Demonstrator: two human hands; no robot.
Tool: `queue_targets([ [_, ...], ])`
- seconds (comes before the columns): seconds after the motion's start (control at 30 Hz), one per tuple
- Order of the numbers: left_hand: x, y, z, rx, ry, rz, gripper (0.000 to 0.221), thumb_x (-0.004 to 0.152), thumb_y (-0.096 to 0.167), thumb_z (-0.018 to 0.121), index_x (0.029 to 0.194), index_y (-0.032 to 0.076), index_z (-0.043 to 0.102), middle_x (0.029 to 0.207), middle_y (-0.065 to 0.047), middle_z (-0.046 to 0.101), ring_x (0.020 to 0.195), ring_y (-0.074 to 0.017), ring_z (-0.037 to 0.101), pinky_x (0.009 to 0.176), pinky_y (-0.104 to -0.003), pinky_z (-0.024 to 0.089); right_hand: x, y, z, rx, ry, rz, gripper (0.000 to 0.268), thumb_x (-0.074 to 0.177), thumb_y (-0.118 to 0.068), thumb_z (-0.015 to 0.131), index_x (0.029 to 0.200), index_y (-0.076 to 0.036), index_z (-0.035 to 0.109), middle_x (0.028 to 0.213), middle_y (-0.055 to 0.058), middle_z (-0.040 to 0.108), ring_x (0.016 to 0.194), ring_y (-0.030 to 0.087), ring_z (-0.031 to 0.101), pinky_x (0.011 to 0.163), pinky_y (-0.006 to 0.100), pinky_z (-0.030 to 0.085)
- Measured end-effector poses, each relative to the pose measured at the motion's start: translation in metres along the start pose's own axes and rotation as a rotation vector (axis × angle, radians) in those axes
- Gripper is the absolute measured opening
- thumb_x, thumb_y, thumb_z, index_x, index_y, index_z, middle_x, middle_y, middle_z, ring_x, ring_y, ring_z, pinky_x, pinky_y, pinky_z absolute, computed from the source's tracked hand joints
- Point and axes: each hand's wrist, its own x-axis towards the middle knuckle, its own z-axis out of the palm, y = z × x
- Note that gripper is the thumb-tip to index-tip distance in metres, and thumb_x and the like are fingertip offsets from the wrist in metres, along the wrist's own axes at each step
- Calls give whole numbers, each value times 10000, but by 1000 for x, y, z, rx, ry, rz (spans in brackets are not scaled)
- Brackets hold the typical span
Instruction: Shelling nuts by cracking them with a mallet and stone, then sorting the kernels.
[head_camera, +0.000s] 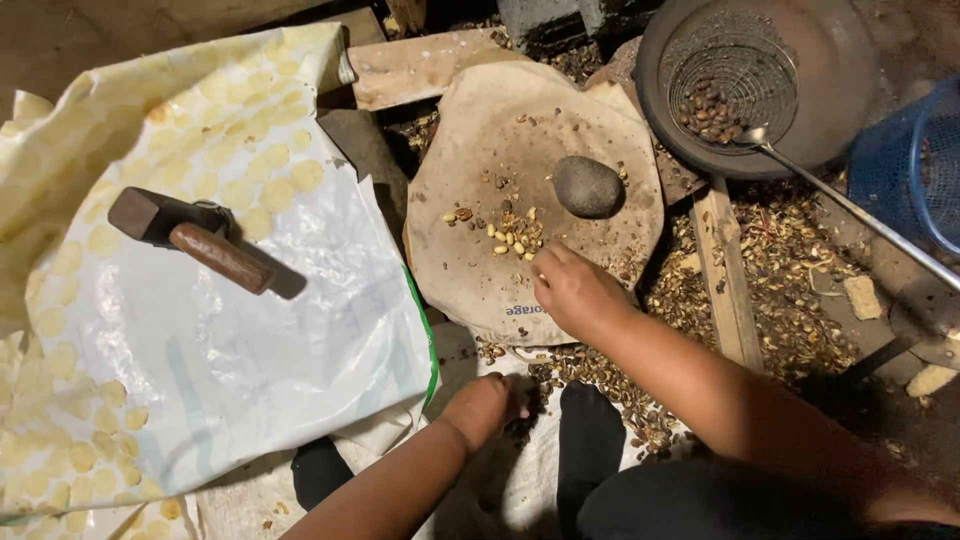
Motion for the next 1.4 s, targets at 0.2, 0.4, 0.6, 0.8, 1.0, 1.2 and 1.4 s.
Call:
queue_targets([
  [0.2,5,1,-17,-154,-316,72,240,856,273,747,1006,89,783,947,-99,771,760,-287,637,796,-388,535,24,10,11,-74,206,-64,126,955,-75,678,983,47,691,920,185,660,648,243,645,607,315,620],
  [0.4,-9,37,-83,-211,-442,-34,295,1020,343,648,967,78,765,856,-4,755,749,-197,668,799,-355,556,32,3,-36,433,-98,487,168,926,-103,650,1086,-138,612,864,13,639,582,112,541,483,264,426],
  [0.6,-6,46,-128,-125,-418,-37,423,1012,493,572,1064,115,755,933,-54,751,817,-243,689,817,-409,548,48,7,-18,170,108,-9,191,932,-28,592,1027,-70,752,1086,102,710,840,254,691,836,392,589],
  [0.8,-10,31,-166,-419,-361,-130,410,989,471,653,830,115,781,783,-62,758,762,-197,690,776,-337,566,51,33,1,-1,111,-69,57,909,-159,625,959,-137,641,905,117,620,823,368,713,705,448,604],
  [1.0,24,-7,-191,-697,58,-152,333,989,416,680,913,125,821,493,-54,631,477,-146,564,581,-246,458,39,27,-28,398,-39,388,181,823,-326,686,920,-172,681,734,32,714,760,254,723,688,391,542],
  [1.2,74,-25,-200,-229,771,-186,206,882,286,795,1077,264,734,1045,-13,654,1050,-276,705,914,-397,586,33,10,-45,527,19,398,192,811,-206,646,998,-196,687,718,20,724,689,212,675,686,347,530],
  [1.4,76,-18,-197,24,767,-44,164,897,144,745,1047,140,677,991,-77,622,948,-322,726,815,-394,628,27,23,-37,627,58,451,136,795,-199,705,930,-182,713,654,-10,691,580,131,574,578,271,455],
])
